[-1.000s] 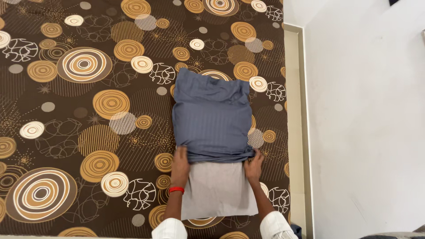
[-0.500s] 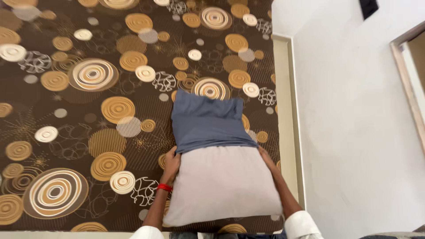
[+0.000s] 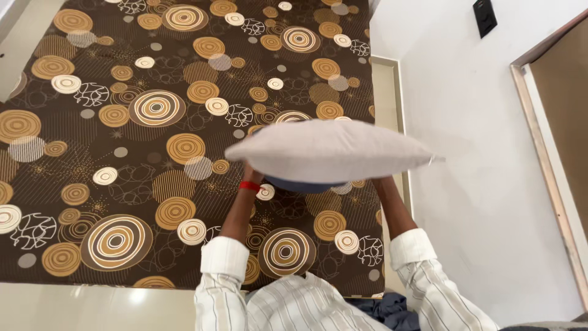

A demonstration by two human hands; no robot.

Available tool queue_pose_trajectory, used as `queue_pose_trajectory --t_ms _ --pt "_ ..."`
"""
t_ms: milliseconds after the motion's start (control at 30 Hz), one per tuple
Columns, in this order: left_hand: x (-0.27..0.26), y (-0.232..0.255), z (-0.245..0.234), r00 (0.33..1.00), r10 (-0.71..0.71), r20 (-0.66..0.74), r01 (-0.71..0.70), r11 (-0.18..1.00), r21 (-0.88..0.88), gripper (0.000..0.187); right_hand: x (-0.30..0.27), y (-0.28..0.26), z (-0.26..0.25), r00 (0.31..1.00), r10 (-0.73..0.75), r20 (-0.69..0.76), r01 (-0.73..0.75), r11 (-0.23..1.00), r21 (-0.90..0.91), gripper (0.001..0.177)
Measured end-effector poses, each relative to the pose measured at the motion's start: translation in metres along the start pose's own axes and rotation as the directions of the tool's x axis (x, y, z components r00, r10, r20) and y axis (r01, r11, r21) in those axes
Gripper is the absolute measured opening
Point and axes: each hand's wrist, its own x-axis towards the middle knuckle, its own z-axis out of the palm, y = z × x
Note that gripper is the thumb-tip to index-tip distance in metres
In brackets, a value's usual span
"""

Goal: The person inserts a white pillow into a light gray pillowcase, then places that assembly into a blue pillowcase. They smooth and adjust the covers, then lift and place the finished pillow on the floor.

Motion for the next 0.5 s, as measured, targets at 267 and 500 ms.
queue_pose_trajectory --t_ms 267,500 --pt "0.047 0.03 0.004 0.974 -0.189 -0.127 0.201 0.975 0.095 0.02 0.017 -0.047 -0.015 0.99 0.041 0.133 -0.038 0.999 -0.029 0.026" --pt "0.055 0.05 0.011 0.968 0.247 -0.042 -0.217 0.91 0.352 0.033 0.017 -0.066 -0.012 0.991 -0.133 0.011 0.133 0.969 -0.209 0.029"
